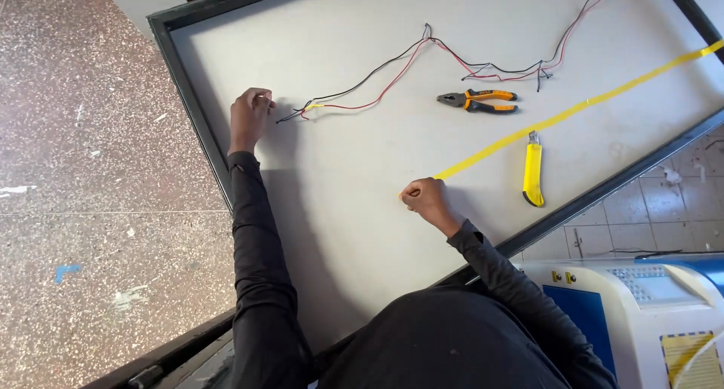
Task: Securing electrical wiring to the back panel of a sign frame using adhesive tape and a utility knife.
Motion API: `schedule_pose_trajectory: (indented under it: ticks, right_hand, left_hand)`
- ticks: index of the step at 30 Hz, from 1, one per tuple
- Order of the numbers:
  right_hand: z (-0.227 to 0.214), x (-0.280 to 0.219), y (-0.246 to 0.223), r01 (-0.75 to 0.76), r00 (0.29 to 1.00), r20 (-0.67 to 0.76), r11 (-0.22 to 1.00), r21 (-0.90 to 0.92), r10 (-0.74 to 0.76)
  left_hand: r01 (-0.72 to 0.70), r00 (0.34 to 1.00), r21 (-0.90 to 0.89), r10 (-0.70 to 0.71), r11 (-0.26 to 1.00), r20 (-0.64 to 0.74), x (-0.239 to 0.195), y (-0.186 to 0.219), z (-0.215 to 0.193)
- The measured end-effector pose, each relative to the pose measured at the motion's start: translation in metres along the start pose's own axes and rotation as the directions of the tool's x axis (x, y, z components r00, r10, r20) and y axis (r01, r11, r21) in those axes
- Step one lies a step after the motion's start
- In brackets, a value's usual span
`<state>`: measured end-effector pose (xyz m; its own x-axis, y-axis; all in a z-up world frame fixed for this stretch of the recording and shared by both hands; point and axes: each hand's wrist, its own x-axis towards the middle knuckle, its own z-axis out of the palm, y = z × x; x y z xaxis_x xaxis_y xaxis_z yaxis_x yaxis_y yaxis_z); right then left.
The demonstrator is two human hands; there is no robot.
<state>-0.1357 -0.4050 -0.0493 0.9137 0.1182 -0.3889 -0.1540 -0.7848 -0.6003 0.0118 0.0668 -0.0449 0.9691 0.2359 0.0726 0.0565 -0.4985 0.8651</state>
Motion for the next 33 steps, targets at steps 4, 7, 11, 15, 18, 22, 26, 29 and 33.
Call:
schedule_pose_trajectory:
  ticks: [4, 7, 11, 15, 18, 22, 26, 29, 33]
  right_hand:
    - [-0.007, -0.009, -0.024, 0.011, 0.999, -0.044, 0.999, -0.053, -0.013]
    - [0.018, 0.022, 0.000, 0.040, 0.994, -0.090, 0.983, -0.179, -0.057]
    - [0.037, 0.042, 0.002, -0.003, 0.996, -0.084, 0.951, -0.308, -0.024]
    - [0.020, 0.013, -0.045, -0.053, 0.998, -0.054, 0.928, -0.370, 0.035]
    - [0.021, 0.014, -0.048, -0.031, 0.999, -0.033, 0.939, -0.342, 0.021]
    - [0.026, 0.034, -0.007, 0.010, 0.996, -0.090, 0.989, -0.149, -0.023]
    - [-0.016, 0.013, 0.011, -0.166, 0.986, 0.097, 0.877, 0.450, 0.137]
    - [-0.028, 0.010, 0.029, -0.187, 0.981, 0.059, 0.799, 0.571, 0.187]
    - [-0.031, -0.003, 0.024, -0.090, 0.989, -0.032, 0.751, 0.654, 0.146]
  left_hand:
    - [-0.008, 0.999, -0.050, 0.010, 0.999, 0.045, -0.003, 0.002, -0.003]
    - [-0.005, 0.998, -0.053, 0.008, 0.999, 0.063, 0.005, -0.010, -0.001]
    - [0.001, 0.998, -0.034, 0.001, 0.999, 0.061, 0.004, -0.010, -0.001]
    - [-0.006, 0.995, 0.120, -0.006, 0.993, 0.101, -0.003, 0.015, 0.003]
    - [-0.039, 0.996, 0.247, 0.016, 0.968, 0.093, -0.003, 0.032, 0.003]
    - [-0.161, 0.986, 0.347, 0.135, 0.924, 0.098, 0.002, 0.076, 0.007]
    - [-0.267, 0.937, 0.186, 0.210, 0.945, 0.280, -0.047, 0.165, 0.047]
    - [-0.322, 0.647, 0.126, 0.121, 0.938, 0.753, -0.100, 0.188, 0.104]
    - [-0.524, 0.540, 0.425, -0.099, 0.738, 0.836, -0.114, 0.117, 0.227]
